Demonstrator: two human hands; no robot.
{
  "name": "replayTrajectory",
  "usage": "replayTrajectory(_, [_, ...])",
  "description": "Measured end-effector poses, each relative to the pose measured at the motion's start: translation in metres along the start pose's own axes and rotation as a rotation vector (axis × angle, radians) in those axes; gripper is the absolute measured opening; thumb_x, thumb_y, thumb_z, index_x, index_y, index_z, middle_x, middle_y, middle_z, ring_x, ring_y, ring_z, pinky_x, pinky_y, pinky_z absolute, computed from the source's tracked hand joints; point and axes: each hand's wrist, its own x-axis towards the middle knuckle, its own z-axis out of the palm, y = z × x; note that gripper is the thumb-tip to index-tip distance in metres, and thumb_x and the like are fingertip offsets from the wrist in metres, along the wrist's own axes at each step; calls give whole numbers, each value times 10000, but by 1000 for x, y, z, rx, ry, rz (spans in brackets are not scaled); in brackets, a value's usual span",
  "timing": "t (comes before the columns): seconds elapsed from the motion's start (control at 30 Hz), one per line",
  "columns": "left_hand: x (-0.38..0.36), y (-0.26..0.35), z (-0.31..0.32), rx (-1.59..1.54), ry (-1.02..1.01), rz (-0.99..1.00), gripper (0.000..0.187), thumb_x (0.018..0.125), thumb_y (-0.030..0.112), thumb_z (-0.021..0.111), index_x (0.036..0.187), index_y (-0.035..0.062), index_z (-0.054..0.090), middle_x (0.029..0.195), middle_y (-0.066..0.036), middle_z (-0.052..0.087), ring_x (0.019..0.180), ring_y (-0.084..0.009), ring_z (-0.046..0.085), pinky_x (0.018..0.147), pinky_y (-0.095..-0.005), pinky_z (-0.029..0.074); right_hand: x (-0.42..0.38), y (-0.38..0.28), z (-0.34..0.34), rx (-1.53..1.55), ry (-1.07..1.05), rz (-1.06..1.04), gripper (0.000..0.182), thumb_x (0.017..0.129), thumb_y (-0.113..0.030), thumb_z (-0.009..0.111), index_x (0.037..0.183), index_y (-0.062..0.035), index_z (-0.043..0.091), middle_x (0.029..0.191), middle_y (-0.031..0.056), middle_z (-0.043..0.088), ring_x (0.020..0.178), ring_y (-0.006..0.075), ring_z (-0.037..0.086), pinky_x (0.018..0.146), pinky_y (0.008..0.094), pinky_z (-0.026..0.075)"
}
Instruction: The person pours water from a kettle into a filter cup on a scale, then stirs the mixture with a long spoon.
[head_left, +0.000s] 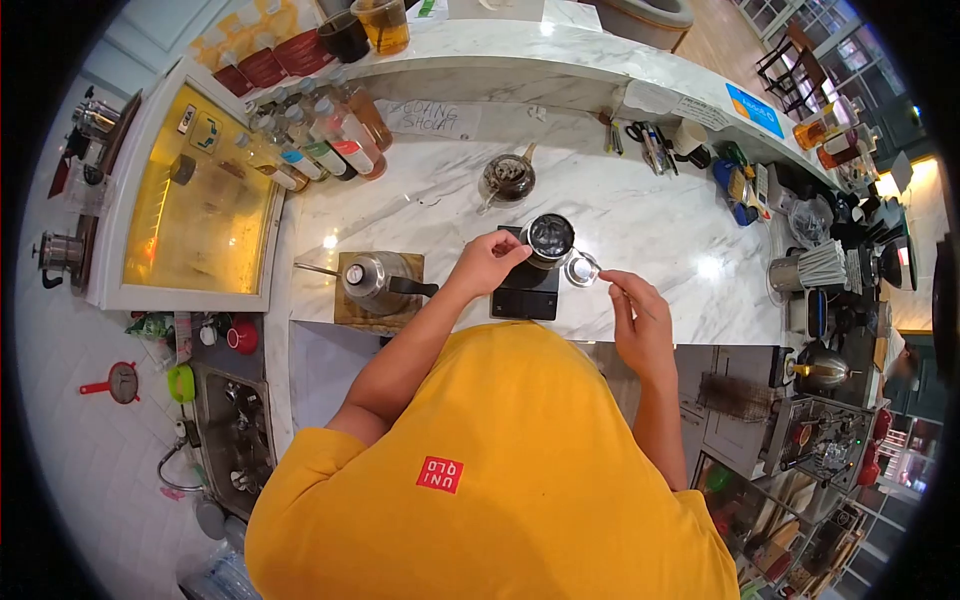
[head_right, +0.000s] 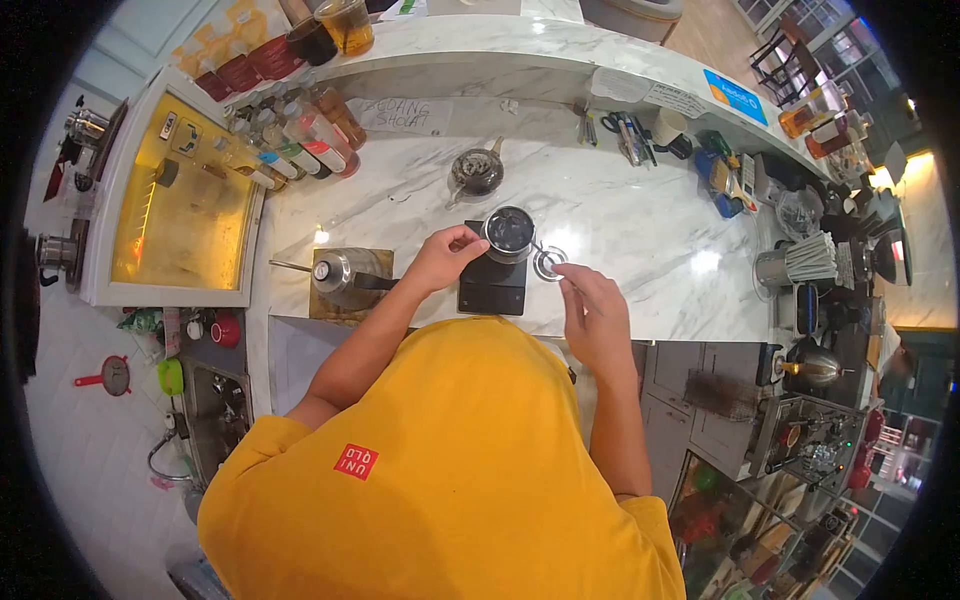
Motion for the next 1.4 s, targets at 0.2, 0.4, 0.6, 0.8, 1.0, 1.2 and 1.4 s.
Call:
replayTrajectory(0.2, [-1,-1,0,0,-3,21,240,908,278,714,927,40,691,803,8,660,735,-82,558,707,-258,471,8,2,9,37,2,-38,174,980,-39,552,1108,-34,669,953,114,684,851,215,628,757,288,484])
replayTrajectory(0.4, [0,-3,0,27,28,52,287,887,307,732,901,23,687,775,-35,673,707,-115,594,682,-277,498,-3,8,5,58,13,-25,178,988,-32,533,1113,-12,658,929,104,675,835,195,618,746,262,485])
replayTrajectory(0.6, [1,-8,4,0,35,78,291,891,308,726,904,20,686,773,-38,673,707,-117,598,684,-279,501,1,8,7,91,41,7,174,983,-18,538,1108,-12,658,950,113,685,839,191,620,760,267,486])
replayTrajectory(0.8, [0,-3,2,31,31,43,292,894,310,721,925,22,686,797,-50,687,727,-124,612,700,-283,505,-6,1,9,59,7,-61,182,916,12,606,1076,-43,672,981,133,696,846,298,633,766,353,491])
replayTrajectory(1.0, [-4,-2,3,42,52,44,291,899,309,714,946,24,684,827,-64,697,744,-139,625,714,-286,507,-4,1,2,-21,31,-38,181,960,-7,562,1099,-39,673,1016,123,698,885,272,647,779,316,505])
replayTrajectory(1.2, [-2,-5,6,-45,21,19,229,926,258,695,942,31,666,787,8,635,725,-79,531,701,-254,460,-7,0,8,14,28,-75,189,938,-1,579,1090,-55,679,1007,121,700,886,294,642,787,337,496])
replayTrajectory(1.4, [-7,0,7,-19,63,26,241,914,256,706,942,19,674,797,-27,670,719,-95,578,690,-268,486,-1,5,4,-18,48,-86,201,915,6,602,1090,-63,673,984,127,698,847,308,628,759,361,484])
